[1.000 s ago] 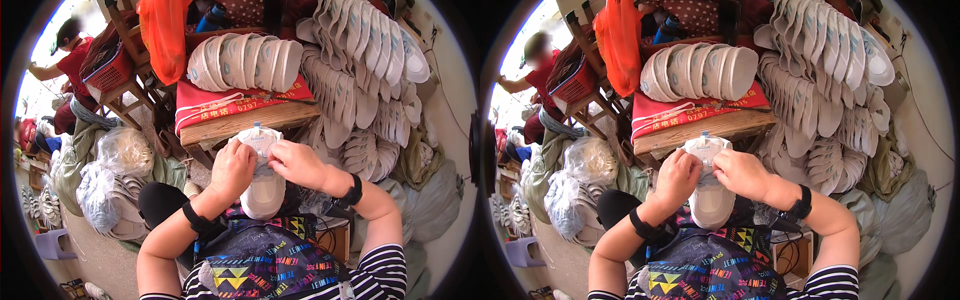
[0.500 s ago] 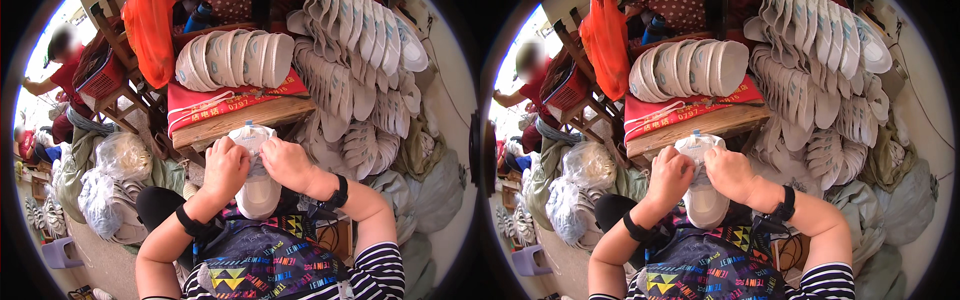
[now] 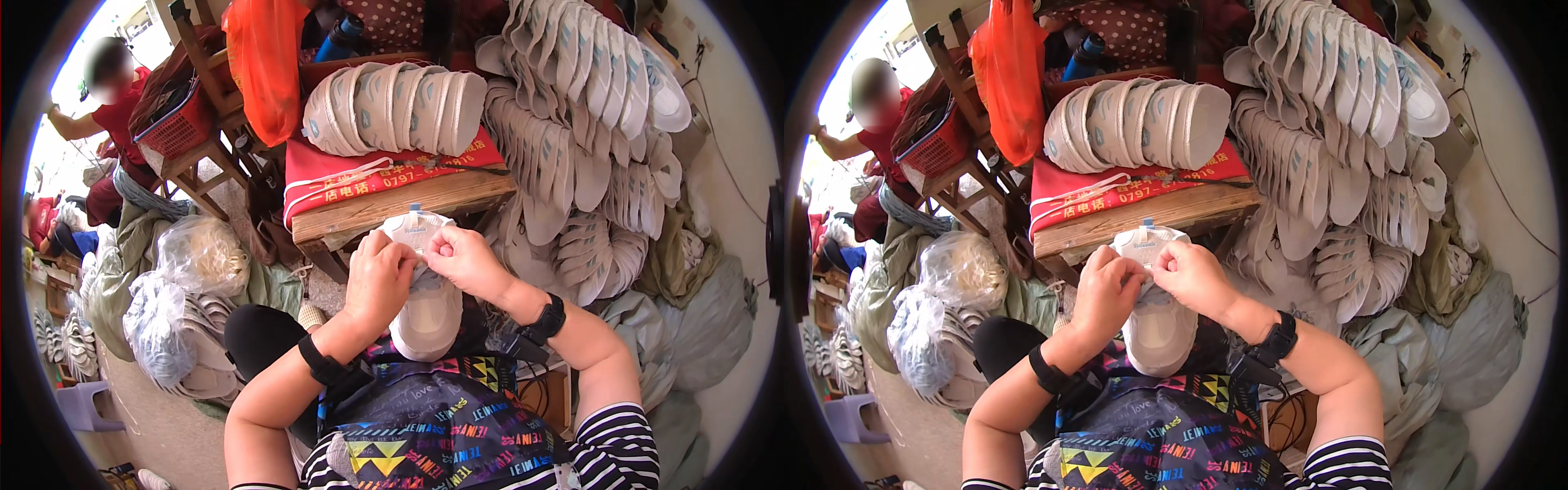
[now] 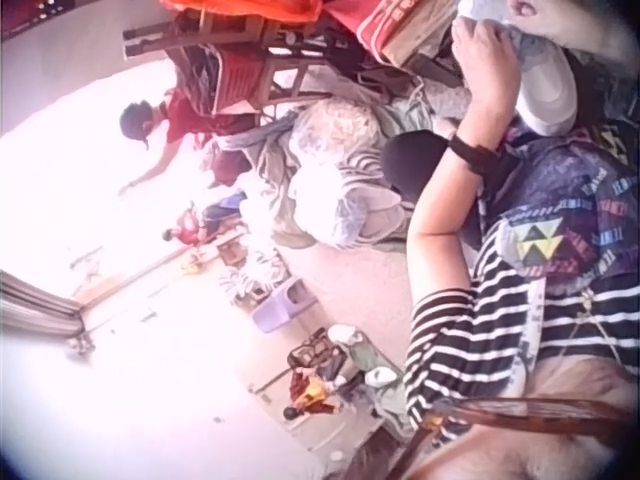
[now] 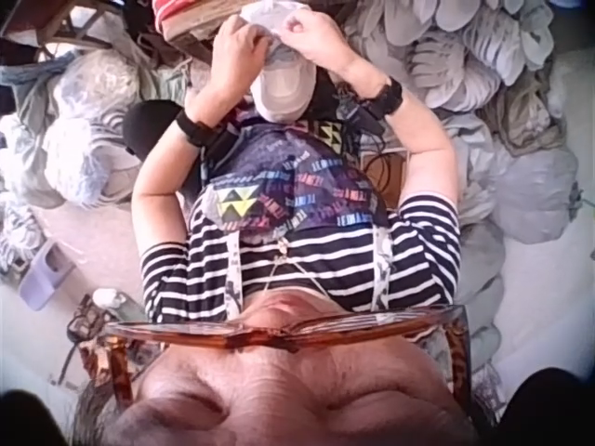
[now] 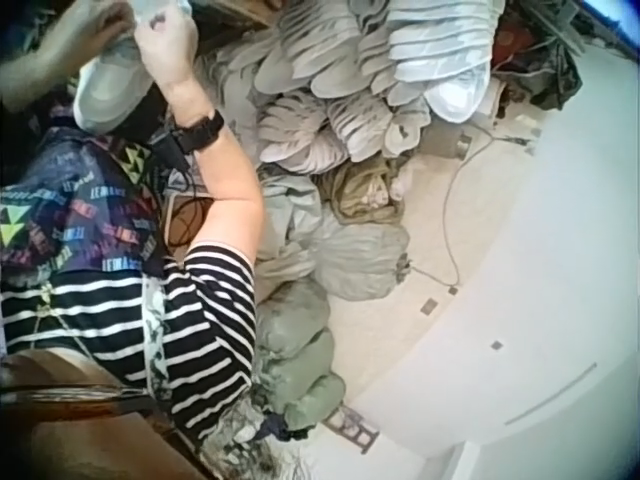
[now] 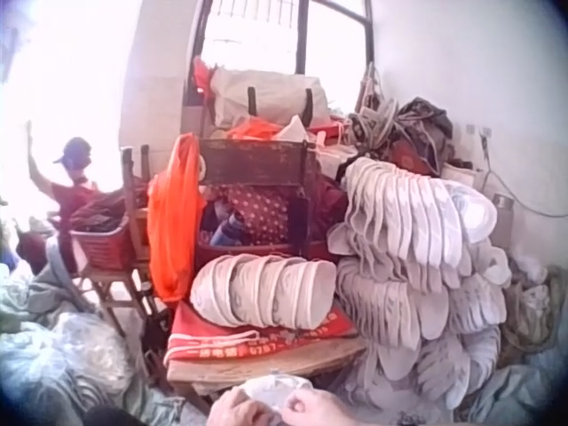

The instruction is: Lacing a white shoe in a manufacturing setting.

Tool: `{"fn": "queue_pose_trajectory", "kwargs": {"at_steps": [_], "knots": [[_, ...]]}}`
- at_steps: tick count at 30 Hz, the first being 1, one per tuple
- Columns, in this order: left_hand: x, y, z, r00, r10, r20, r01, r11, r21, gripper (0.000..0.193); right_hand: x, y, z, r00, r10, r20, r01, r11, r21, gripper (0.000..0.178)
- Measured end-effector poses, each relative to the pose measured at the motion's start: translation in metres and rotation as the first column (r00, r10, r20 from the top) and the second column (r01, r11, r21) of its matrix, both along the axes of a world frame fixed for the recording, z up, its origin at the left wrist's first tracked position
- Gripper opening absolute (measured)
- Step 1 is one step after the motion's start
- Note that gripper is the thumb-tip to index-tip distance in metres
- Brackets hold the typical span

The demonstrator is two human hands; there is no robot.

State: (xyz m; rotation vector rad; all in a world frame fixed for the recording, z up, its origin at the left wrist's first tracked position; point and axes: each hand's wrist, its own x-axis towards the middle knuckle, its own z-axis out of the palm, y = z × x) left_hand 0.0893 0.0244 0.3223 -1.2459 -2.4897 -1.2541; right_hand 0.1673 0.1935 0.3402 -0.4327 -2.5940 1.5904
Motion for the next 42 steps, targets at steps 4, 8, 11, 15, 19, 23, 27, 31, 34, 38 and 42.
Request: {"fn": "queue_pose_trajectory", "kwargs": {"at_steps": [4, 8, 11, 15, 19, 23, 27, 31, 34, 38, 42], "knots": [[0.005, -0.009, 0.012, 0.976, -0.006, 0.218, -0.024, 0.99, 0.136, 0.016, 0.006, 0.008, 0.006, 0.995, -0.042, -0.093, 0.042, 0.999, -0.009, 0.013], [0.004, -0.039, 0.005, 0.997, -0.08, -0.018, 0.081, 0.992, 0.095, 0.024, 0.018, 0.058, 0.021, 0.937, -0.219, -0.273, 0.246, 0.967, 0.071, 0.015], [0.015, -0.032, 0.007, 0.992, -0.101, -0.079, 0.109, 0.988, 0.106, 0.028, 0.017, 0.068, 0.026, 0.913, -0.221, -0.344, 0.249, 0.968, 0.039, 0.011], [0.012, -0.012, 0.008, 0.98, -0.072, -0.186, 0.071, 0.997, -0.009, 0.03, 0.002, 0.024, 0.029, 0.981, 0.051, -0.19, -0.014, 0.982, 0.191, 0.021], [0.006, -0.014, 0.016, 0.94, -0.09, -0.329, 0.072, 0.995, -0.067, 0.02, 0.013, 0.011, 0.032, 0.957, 0.248, -0.148, -0.091, 0.746, 0.66, 0.03], [0.004, -0.022, 0.021, 0.951, -0.147, -0.271, 0.115, 0.984, -0.133, 0.019, 0.015, 0.01, 0.032, 0.946, 0.277, -0.169, -0.12, 0.784, 0.609, 0.027], [0.003, -0.03, 0.02, 0.928, -0.139, -0.347, 0.077, 0.98, -0.184, 0.021, 0.016, 0.011, 0.019, 0.946, 0.276, -0.169, -0.122, 0.788, 0.604, 0.019], [0.0, -0.037, 0.011, 0.951, -0.147, -0.272, 0.078, 0.965, -0.248, 0.023, 0.019, 0.015, 0.015, 0.934, 0.29, -0.21, -0.087, 0.752, 0.654, 0.013], [-0.001, -0.037, 0.012, 0.947, -0.109, -0.301, 0.058, 0.983, -0.175, 0.023, 0.024, 0.029, 0.023, 0.926, 0.281, -0.254, 0.008, 0.656, 0.755, 0.011], [-0.004, -0.032, 0.011, 0.928, -0.098, -0.359, 0.069, 0.993, -0.091, 0.026, 0.03, 0.081, 0.034, 0.911, 0.043, -0.411, 0.305, 0.601, 0.739, 0.007], [-0.004, -0.025, 0.009, 0.936, -0.018, -0.353, 0.037, 0.998, 0.047, 0.026, 0.043, 0.149, 0.05, 0.851, -0.198, -0.487, 0.507, 0.549, 0.664, 0.01]]}}
